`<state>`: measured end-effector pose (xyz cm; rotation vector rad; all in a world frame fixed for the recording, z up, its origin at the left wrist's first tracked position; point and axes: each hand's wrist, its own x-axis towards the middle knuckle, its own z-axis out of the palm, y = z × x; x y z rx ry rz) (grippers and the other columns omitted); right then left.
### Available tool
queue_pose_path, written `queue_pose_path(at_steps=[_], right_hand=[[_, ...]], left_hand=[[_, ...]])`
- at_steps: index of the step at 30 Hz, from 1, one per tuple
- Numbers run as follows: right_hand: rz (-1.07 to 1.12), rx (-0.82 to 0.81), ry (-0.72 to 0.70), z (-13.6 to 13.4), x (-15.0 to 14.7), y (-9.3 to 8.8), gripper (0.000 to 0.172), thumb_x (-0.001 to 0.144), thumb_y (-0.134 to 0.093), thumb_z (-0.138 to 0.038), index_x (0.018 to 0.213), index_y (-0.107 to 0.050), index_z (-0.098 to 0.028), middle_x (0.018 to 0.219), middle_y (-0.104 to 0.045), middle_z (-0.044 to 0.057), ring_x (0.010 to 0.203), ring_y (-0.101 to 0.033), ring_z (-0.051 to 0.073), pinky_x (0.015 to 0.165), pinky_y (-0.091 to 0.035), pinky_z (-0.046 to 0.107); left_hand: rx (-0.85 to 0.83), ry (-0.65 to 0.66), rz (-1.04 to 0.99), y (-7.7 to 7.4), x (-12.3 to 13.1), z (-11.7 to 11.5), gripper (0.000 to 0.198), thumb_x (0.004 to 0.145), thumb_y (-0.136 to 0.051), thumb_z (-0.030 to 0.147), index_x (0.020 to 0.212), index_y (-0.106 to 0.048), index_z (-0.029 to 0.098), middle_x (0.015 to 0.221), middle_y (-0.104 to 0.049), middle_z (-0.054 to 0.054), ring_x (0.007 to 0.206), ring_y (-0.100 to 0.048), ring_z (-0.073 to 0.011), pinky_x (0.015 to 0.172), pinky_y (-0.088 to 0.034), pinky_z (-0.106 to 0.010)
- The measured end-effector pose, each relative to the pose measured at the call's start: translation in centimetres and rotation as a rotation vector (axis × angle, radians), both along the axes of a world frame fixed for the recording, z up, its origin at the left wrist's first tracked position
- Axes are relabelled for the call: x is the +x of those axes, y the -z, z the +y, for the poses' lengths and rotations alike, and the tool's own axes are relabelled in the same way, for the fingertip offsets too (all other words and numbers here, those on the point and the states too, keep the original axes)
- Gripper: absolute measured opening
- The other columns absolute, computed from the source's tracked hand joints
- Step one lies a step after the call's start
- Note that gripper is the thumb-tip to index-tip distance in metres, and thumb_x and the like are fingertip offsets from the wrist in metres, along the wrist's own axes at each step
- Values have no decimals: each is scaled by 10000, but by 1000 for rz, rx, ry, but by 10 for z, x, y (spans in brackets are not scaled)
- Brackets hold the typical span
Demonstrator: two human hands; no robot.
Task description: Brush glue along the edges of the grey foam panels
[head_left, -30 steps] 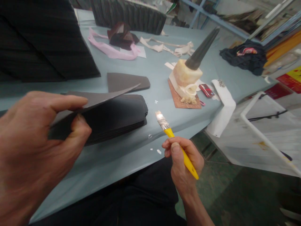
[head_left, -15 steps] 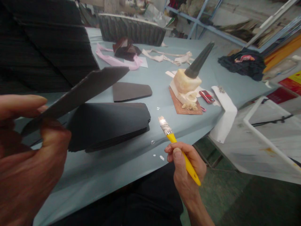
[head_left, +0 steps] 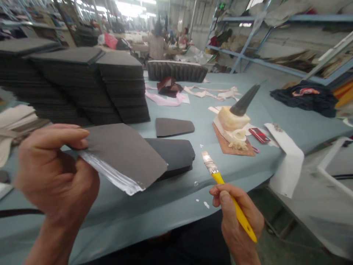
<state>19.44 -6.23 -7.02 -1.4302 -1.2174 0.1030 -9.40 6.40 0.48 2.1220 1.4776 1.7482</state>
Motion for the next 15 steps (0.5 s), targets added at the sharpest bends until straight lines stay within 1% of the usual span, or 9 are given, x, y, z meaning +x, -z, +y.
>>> queue_pose_path(at_steps=[2,3,5,7,9,11,12,14,15], right_hand=[[-19,22,-12,3,-1,-3,173,1032,-678,-310,908,-773,-235,752,-784,-37,517,-687,85,538,-583,164],[-27,32,-24,5,-2,-4,168,1034,-676,-310,920,-774,-236,755,-787,-36,516,-689,86,537,-586,167],[-41,53,-60,11,-5,-7,145,1041,-667,-291,963,-776,-238,785,-807,-32,526,-700,89,558,-603,179],[-49,92,-124,17,-9,-12,129,1053,-643,-241,1010,-765,-243,841,-833,-26,538,-714,89,581,-623,190],[-68,133,-208,25,-16,-19,150,1060,-616,-181,1044,-749,-248,869,-847,-29,537,-724,84,586,-632,186],[-113,172,-274,33,-26,-27,163,1057,-612,-150,1069,-742,-247,890,-857,-24,554,-739,86,612,-652,191],[-143,193,-291,37,-31,-31,156,1050,-625,-147,1086,-741,-246,922,-866,-12,586,-757,95,652,-673,208],[-192,241,-312,46,-43,-35,169,1025,-669,-144,1152,-727,-238,1055,-881,37,679,-800,122,732,-705,248],[-208,264,-324,51,-49,-37,212,1008,-694,-136,1196,-711,-232,1147,-875,72,728,-818,134,761,-715,265]], left_hand=[[105,-24,-131,-5,4,1,189,726,-607,251,902,-640,310,907,-580,-16,1099,-648,-341,1060,-452,-575],[132,-12,-190,-7,7,0,101,734,-617,286,830,-625,316,854,-573,-12,1033,-655,-334,1015,-467,-568],[143,40,-269,-10,10,-3,33,745,-642,342,775,-628,335,807,-575,-10,972,-643,-331,991,-473,-575],[165,96,-340,-12,11,-7,54,733,-680,366,777,-651,355,785,-576,-5,946,-629,-331,1003,-475,-587],[163,149,-392,-12,10,-11,118,707,-718,354,819,-687,373,785,-581,3,960,-622,-332,1045,-473,-592],[131,182,-434,-11,6,-13,183,690,-741,329,864,-727,384,788,-592,7,951,-612,-323,1091,-475,-584],[111,195,-445,-10,3,-13,200,680,-757,319,869,-744,383,784,-600,7,933,-611,-316,1100,-485,-576],[97,240,-467,-6,-5,-10,196,669,-790,338,861,-768,370,748,-608,7,847,-604,-297,1069,-526,-561],[89,272,-481,-2,-9,-8,185,669,-815,367,849,-772,359,727,-609,8,808,-601,-287,1046,-545,-551]])
